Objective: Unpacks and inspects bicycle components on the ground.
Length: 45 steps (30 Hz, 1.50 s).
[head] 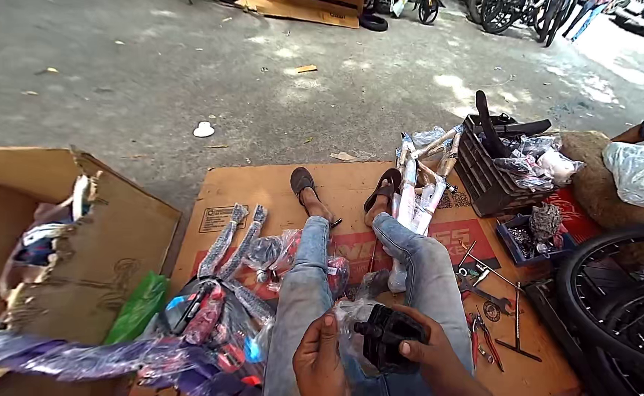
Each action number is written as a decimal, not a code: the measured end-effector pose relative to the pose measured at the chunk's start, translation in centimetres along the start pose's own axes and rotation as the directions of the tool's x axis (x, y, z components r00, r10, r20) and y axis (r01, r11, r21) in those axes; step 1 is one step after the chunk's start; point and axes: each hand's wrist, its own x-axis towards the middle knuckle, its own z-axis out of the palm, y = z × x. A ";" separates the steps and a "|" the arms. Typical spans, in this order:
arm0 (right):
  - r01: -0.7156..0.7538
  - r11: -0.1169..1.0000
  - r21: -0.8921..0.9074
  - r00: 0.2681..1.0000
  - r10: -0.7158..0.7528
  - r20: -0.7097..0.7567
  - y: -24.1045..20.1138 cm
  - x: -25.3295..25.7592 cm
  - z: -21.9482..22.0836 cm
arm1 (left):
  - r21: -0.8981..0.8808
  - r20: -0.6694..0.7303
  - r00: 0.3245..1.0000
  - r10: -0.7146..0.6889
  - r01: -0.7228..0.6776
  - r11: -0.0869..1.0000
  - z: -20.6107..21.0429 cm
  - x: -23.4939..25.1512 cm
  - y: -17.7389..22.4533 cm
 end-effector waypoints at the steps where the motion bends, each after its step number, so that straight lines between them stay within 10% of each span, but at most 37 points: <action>1: -0.007 0.998 0.054 1.000 0.007 -0.005 0.0 0.0 0.1 | -0.028 -0.060 0.998 -0.026 0.024 0.999 0.0 0.4 0.4; 5: -0.037 0.980 0.196 0.999 0.034 0.021 -0.2 -0.4 0.1 | 0.154 -0.129 0.992 0.008 0.012 0.988 -1.3 1.7 1.0; 8: -0.042 0.969 0.244 0.999 0.037 0.023 -0.1 -0.2 0.2 | 0.347 0.140 0.987 -0.076 0.023 0.938 -3.0 1.2 0.9; 13: 0.060 0.993 0.103 0.996 -0.053 -0.069 0.1 0.3 1.6 | 0.166 0.518 0.852 -0.079 -0.010 0.986 -3.6 -2.3 -1.8; 20: 0.321 0.781 -0.536 0.946 -0.241 0.216 0.8 -0.7 2.0 | -0.137 0.189 0.932 -0.310 0.337 0.931 -0.6 -3.8 -1.2; 27: 0.281 0.777 -0.563 0.959 -0.212 0.187 -0.9 -0.3 2.3 | -0.030 0.376 0.926 0.001 0.011 0.999 -1.8 -3.5 -2.2; 36: 0.045 0.891 -0.451 0.926 0.132 0.353 0.7 -1.7 4.2 | -0.509 0.166 0.986 -0.008 0.092 0.856 -1.7 -3.8 -0.9; 45: 0.132 0.730 -0.671 0.882 0.223 0.416 -2.6 1.3 2.6 | 0.414 -0.009 0.992 0.128 -0.112 0.903 -11.4 -1.1 2.4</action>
